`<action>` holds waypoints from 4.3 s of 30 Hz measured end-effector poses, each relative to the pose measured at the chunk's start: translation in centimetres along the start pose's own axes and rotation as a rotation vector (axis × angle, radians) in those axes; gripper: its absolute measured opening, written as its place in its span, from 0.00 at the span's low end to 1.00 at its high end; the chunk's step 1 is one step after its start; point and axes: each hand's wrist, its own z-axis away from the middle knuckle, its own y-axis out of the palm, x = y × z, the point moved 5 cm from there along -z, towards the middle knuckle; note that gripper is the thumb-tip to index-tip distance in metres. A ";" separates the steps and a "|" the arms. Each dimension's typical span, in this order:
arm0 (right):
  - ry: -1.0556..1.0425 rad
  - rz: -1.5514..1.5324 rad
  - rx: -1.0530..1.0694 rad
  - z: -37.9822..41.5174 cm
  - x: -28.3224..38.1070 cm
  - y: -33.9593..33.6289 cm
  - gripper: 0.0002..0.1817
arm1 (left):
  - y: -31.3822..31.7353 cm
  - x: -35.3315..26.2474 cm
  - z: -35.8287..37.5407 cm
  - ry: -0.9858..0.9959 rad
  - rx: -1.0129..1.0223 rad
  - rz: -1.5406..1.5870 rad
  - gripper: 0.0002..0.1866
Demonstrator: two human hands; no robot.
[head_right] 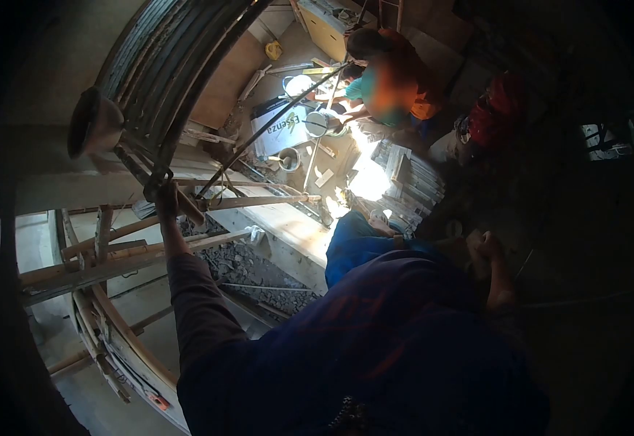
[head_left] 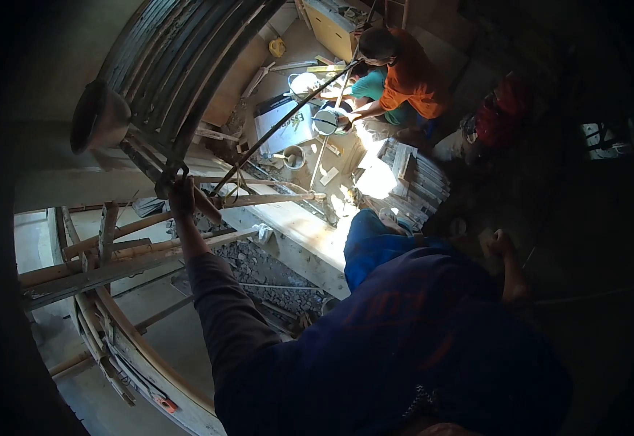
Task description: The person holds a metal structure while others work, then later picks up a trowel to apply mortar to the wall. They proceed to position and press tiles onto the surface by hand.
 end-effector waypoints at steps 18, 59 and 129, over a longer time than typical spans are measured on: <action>0.012 0.005 0.001 -0.4 -0.7 0.7 0.23 | 0.5 0.6 -0.2 0.079 -0.006 -0.046 0.18; -0.012 0.051 -0.027 0.1 -0.8 1.0 0.24 | -0.7 -1.7 0.3 0.243 -0.124 -0.271 0.13; 0.097 0.028 0.076 1.1 -2.1 0.3 0.26 | 0.7 0.4 -0.3 0.229 -0.059 -0.203 0.08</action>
